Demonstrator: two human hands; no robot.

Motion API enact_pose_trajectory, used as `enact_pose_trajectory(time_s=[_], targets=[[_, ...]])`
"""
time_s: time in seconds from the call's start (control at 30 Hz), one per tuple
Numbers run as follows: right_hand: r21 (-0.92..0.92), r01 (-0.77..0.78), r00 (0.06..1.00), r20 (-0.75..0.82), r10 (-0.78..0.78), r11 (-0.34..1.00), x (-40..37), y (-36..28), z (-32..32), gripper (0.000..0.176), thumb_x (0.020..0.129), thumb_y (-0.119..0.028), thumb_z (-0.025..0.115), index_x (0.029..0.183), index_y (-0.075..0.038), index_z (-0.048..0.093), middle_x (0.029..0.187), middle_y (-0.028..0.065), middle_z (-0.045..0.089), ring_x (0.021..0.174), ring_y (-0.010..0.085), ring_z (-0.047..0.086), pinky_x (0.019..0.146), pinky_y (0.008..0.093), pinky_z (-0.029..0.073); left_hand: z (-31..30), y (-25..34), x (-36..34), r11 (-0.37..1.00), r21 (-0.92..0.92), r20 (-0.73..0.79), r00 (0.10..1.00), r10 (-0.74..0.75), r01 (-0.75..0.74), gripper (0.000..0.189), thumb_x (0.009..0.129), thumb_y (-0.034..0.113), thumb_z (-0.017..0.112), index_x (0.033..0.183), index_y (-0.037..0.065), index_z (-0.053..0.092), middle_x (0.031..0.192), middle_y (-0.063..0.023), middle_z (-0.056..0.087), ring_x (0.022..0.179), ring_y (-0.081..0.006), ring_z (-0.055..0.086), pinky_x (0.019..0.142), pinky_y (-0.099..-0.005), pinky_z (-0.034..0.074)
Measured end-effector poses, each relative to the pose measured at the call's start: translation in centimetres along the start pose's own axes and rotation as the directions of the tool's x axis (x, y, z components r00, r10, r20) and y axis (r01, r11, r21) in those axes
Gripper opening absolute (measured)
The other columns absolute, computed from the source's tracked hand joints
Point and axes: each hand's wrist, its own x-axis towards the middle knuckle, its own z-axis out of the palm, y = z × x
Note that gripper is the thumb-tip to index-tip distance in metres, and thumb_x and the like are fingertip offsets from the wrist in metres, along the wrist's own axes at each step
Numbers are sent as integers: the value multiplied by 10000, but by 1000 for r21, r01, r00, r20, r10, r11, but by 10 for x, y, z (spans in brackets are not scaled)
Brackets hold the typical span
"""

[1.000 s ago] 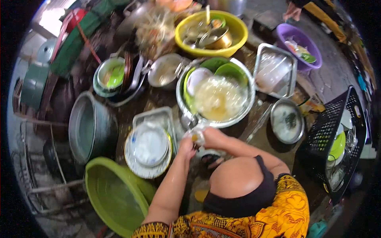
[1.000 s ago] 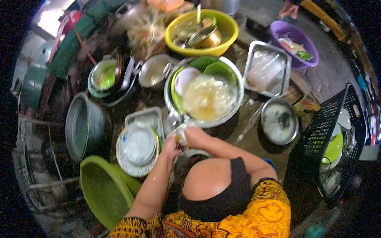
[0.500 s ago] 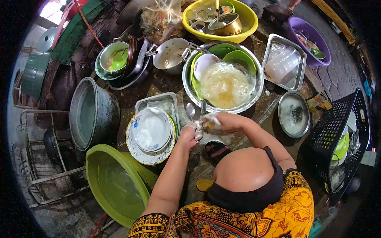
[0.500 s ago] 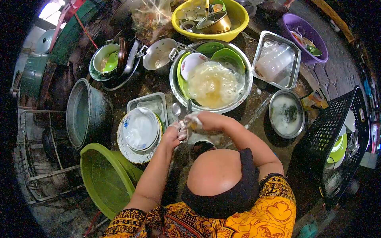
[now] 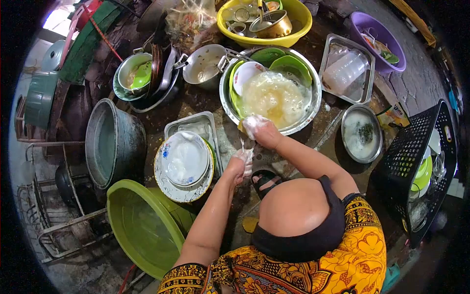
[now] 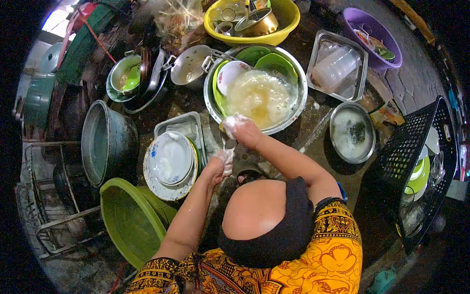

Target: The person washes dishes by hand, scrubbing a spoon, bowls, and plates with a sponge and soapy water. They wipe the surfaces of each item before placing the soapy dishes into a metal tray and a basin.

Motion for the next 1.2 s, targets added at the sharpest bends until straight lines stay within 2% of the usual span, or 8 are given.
enact_pose_trajectory(time_s=[0.27,0.33,0.43,0.47,1.0,1.07,1.13,1.2], targets=[[377,-223,972,19,233,899,-24,35,12,312,712,-185,542,1022,-147,555,796,76,615,720,229,605,602,362,495,3,-2,0,993,116,-20,1000,8,-5,120,900,242,404,846,142,442,580,28,364,397,-79,262,333,-221,188],[-97,-176,983,37,180,980,-12,37,-23,303,734,-205,550,1029,-139,558,775,92,612,715,242,603,593,374,496,-2,-3,-1,996,87,-16,1000,-14,15,92,896,216,396,844,144,420,585,17,371,393,-79,269,326,-223,198],[448,-344,938,137,317,825,-28,5,-12,237,721,-127,519,954,-111,557,846,120,586,778,288,579,706,372,468,-4,4,-3,999,33,-14,1000,-8,8,71,893,194,389,850,140,406,591,4,380,390,-80,281,320,-226,209],[229,13,998,-56,0,973,-35,0,6,198,750,-151,502,931,-109,571,843,138,589,802,281,580,732,369,460,-1,4,-3,1000,6,-18,1000,9,-9,77,893,198,389,857,135,415,592,3,382,391,-81,286,320,-227,210],[-301,-191,907,310,285,934,-4,38,-7,184,733,-243,554,842,-104,606,691,99,621,630,247,616,531,378,475,12,4,-17,978,209,-30,999,-10,16,164,903,245,410,868,99,476,569,29,348,430,-69,281,349,-211,208],[63,-733,680,37,732,678,7,38,-32,230,753,-292,586,845,-82,603,724,134,628,645,263,617,542,381,475,-1,2,-11,900,434,-78,994,79,-38,179,891,234,426,895,69,494,594,-53,474,452,-159,430,378,-289,323],[359,-671,709,52,704,649,11,32,-34,279,743,-316,607,868,-67,594,739,149,626,647,281,614,557,381,477,0,7,-18,-59,928,295,631,718,-367,168,882,183,407,910,39,491,623,-156,560,531,-275,561,447,-387,420],[511,-637,745,215,631,578,19,8,-52,401,678,-349,650,902,-30,557,809,209,596,754,328,593,663,388,476,8,20,-33,-40,989,137,775,617,-143,156,856,141,420,908,27,514,705,-223,578,709,-328,597,595,-423,460]])
